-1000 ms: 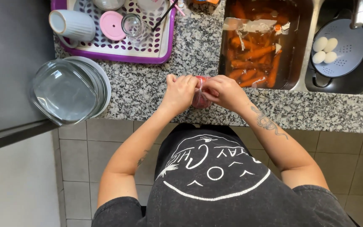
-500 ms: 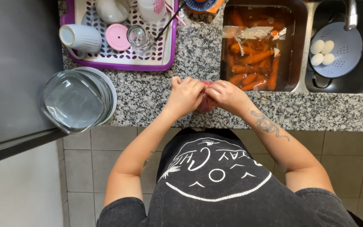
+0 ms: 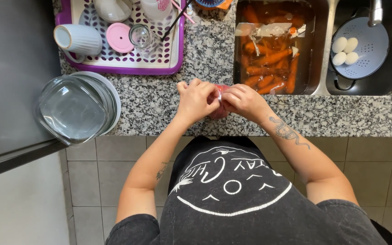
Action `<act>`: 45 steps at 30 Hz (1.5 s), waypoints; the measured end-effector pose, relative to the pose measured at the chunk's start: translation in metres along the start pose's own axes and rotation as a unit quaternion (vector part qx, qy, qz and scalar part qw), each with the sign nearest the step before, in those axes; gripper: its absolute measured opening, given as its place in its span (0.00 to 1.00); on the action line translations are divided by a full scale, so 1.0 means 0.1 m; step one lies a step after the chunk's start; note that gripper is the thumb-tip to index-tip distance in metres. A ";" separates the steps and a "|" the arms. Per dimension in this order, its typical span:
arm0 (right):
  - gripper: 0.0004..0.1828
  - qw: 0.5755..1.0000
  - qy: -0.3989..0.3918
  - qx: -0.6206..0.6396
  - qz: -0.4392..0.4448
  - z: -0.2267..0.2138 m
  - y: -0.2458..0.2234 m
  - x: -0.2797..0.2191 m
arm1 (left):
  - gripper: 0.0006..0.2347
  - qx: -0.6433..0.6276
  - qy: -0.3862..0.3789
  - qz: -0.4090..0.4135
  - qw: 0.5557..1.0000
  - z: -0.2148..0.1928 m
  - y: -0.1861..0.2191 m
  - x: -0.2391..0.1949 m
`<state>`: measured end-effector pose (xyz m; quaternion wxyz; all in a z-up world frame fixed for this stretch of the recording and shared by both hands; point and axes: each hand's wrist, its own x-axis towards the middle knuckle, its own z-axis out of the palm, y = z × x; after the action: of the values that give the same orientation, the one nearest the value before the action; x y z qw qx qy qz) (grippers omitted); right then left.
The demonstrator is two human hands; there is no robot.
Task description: The person scoops a yellow liquid from a bowl into small plastic containers using a spoon, then seals them with lids. They place the containers on a table with shredded vegetables and later wash cherry tomatoes in a colander.
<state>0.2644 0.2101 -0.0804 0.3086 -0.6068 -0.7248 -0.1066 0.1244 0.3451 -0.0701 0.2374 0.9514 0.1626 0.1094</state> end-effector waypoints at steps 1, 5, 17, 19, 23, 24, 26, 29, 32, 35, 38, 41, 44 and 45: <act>0.06 1.000 0.002 -0.001 -0.001 0.01 0.00 -0.01 | 0.07 0.001 0.002 0.001 1.000 -0.03 0.01 0.00; 0.07 0.996 0.025 0.057 0.057 0.07 -0.02 -0.06 | 0.06 -0.100 -0.048 -0.105 0.988 0.01 0.03 -0.03; 0.09 0.989 0.015 0.089 0.114 0.16 -0.03 -0.18 | 0.07 -0.165 -0.114 -0.128 0.971 -0.17 0.00 -0.02; 0.11 0.992 0.006 0.064 0.108 0.20 0.00 -0.17 | 0.07 -0.179 -0.123 -0.147 0.965 -0.17 0.01 0.01; 0.10 0.997 -0.011 -0.009 0.074 0.17 -0.05 -0.19 | 0.05 -0.108 -0.122 -0.112 0.980 -0.35 0.08 0.04; 0.09 0.995 0.005 0.020 0.100 0.19 -0.03 -0.19 | 0.04 -0.157 -0.141 -0.120 0.970 -0.45 0.08 0.09; 0.07 0.984 0.022 0.074 0.159 0.08 -0.10 -0.07 | 0.05 -0.201 -0.152 -0.149 0.956 -0.37 0.01 0.07; 0.05 0.958 0.041 0.142 0.245 0.17 -0.14 -0.21 | 0.05 -0.213 -0.149 -0.181 0.948 -0.26 0.05 0.03; 0.05 0.951 0.046 0.137 0.272 0.17 -0.16 -0.18 | 0.05 -0.084 -0.064 -0.114 0.988 0.13 0.03 0.02; 0.05 0.953 0.056 0.106 0.279 0.27 -0.29 -0.25 | 0.05 0.035 0.041 -0.051 0.997 0.49 -0.05 -0.06; 0.04 0.950 0.068 0.091 0.291 0.31 -0.37 -0.24 | 0.07 0.028 0.078 -0.090 0.992 0.52 -0.06 -0.01; 0.03 0.946 0.038 0.139 0.289 0.03 -0.40 -0.03 | 0.04 -0.081 0.011 -0.124 0.989 0.07 0.03 -0.07; 0.04 0.955 -0.013 0.158 0.252 -0.02 -0.24 -0.01 | 0.16 -0.129 -0.071 -0.100 0.984 -0.11 0.06 -0.13; 0.03 0.961 -0.044 0.142 0.233 0.03 -0.22 -0.08 | 0.23 -0.104 -0.096 -0.093 0.986 -0.09 0.08 -0.20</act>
<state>0.2434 0.1997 -0.0826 0.3760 -0.7128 -0.5837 0.0993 0.1052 0.3347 -0.0609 0.3588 0.9082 0.2151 0.0117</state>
